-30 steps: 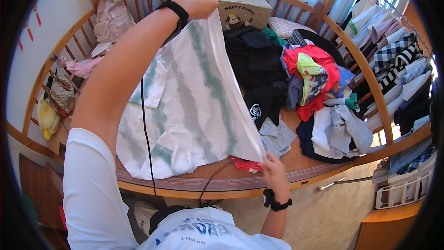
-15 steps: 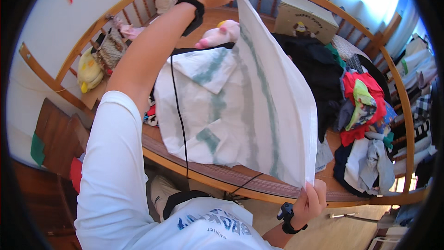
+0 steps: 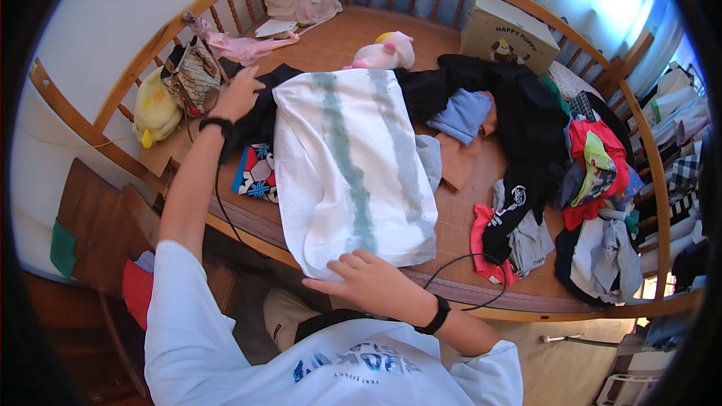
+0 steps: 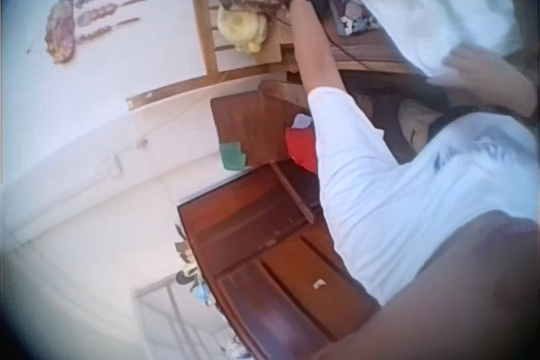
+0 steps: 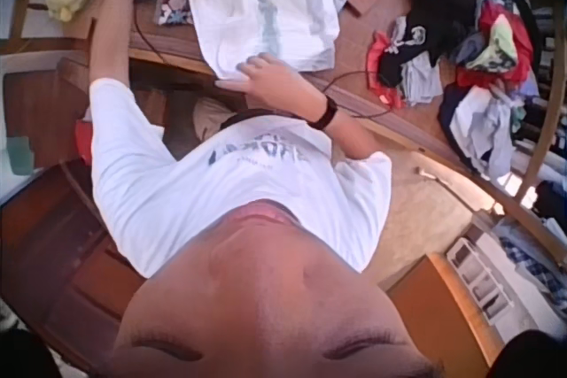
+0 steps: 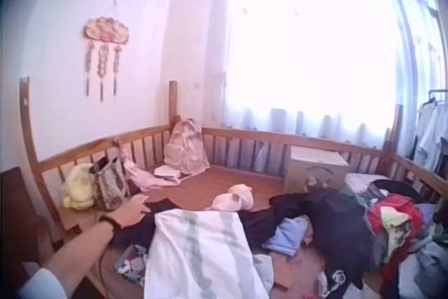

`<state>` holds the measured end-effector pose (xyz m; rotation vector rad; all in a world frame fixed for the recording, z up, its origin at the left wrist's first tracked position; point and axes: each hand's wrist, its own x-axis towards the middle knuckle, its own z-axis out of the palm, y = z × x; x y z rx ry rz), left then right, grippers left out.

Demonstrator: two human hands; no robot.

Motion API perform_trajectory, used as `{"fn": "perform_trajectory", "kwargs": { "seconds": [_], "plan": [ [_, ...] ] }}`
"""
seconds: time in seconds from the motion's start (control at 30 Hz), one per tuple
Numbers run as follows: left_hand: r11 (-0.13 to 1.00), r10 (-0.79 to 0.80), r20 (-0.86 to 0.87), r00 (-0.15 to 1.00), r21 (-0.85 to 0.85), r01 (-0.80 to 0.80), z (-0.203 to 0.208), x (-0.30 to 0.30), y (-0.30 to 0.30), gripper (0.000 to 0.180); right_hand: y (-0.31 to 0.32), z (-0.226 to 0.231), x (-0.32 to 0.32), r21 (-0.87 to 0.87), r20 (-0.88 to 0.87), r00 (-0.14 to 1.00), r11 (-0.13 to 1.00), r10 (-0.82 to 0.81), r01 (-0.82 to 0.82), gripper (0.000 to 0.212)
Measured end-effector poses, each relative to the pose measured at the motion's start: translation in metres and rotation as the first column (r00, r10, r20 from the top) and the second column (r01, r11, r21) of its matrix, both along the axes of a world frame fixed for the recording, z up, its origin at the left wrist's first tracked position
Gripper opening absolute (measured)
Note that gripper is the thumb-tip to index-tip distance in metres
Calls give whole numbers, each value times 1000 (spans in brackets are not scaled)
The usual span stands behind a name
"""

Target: The person picks up several plush toys and items of clothing from a bed one at a time, then folds a white and green shirt, a gray shirt, and a pair of black shorts, placing them onto a wooden chair.

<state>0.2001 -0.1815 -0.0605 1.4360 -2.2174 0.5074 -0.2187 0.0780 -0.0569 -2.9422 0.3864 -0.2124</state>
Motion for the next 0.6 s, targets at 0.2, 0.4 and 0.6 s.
{"fn": "perform_trajectory", "kwargs": {
  "seconds": [0.2,0.4,0.6],
  "plan": [
    [917,393,-740,546,356,-177,-88,-117,158,27,-36,-56,-62,553,202,876,789,-438,267,47],
    [902,409,-889,206,428,57,-177,-167,226,68,-123,-128,-128,665,230,462,485,-857,568,35],
    [939,334,-867,369,341,-48,-67,-102,104,79,-297,-56,-99,773,192,460,423,-867,473,50]
  ]
}}
